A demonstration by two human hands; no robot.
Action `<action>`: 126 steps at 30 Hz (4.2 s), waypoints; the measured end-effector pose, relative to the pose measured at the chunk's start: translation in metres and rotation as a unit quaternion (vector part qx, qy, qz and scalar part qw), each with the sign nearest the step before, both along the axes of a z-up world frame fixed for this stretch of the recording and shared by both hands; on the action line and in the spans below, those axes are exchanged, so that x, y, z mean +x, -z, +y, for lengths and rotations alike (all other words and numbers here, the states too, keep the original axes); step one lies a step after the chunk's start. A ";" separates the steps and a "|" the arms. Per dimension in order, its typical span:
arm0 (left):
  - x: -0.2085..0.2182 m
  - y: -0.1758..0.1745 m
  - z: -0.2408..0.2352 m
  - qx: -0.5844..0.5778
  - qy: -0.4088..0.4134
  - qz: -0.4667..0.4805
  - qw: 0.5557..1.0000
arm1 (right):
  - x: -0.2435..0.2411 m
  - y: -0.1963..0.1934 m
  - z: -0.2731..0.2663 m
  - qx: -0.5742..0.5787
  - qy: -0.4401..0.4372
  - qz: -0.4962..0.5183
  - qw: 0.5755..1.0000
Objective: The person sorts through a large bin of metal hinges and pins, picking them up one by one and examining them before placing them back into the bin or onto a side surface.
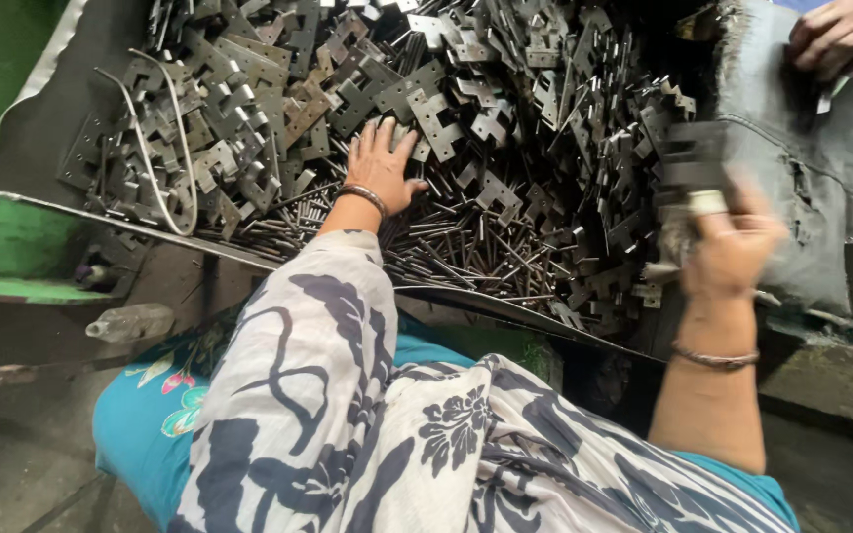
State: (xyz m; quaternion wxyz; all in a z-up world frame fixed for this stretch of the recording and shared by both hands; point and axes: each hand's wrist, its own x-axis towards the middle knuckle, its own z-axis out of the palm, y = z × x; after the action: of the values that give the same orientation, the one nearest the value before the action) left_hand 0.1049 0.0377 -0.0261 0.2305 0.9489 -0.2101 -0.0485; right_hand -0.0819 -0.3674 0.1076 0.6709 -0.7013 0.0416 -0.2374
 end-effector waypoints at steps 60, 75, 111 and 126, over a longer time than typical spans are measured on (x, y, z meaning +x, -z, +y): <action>-0.087 0.001 0.074 -0.409 -0.207 0.089 0.884 | 0.028 0.089 0.127 0.199 -0.117 0.320 0.919; -0.060 0.033 0.072 -0.199 -0.145 0.088 0.965 | 0.021 0.065 0.136 0.202 -0.105 0.269 0.936; -0.029 0.000 -0.113 -0.102 -0.142 0.123 0.977 | 0.012 0.004 -0.030 -0.728 0.164 0.056 0.664; -0.083 -0.008 0.046 -0.462 -0.059 0.440 0.768 | 0.080 0.106 0.057 -0.568 -0.186 0.138 0.790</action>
State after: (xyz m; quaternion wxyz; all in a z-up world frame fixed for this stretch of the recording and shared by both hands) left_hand 0.0223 0.0838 -0.0185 0.7108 0.6131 -0.0265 -0.3439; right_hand -0.0017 -0.3102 0.0019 0.1701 -0.9753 -0.1404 0.0104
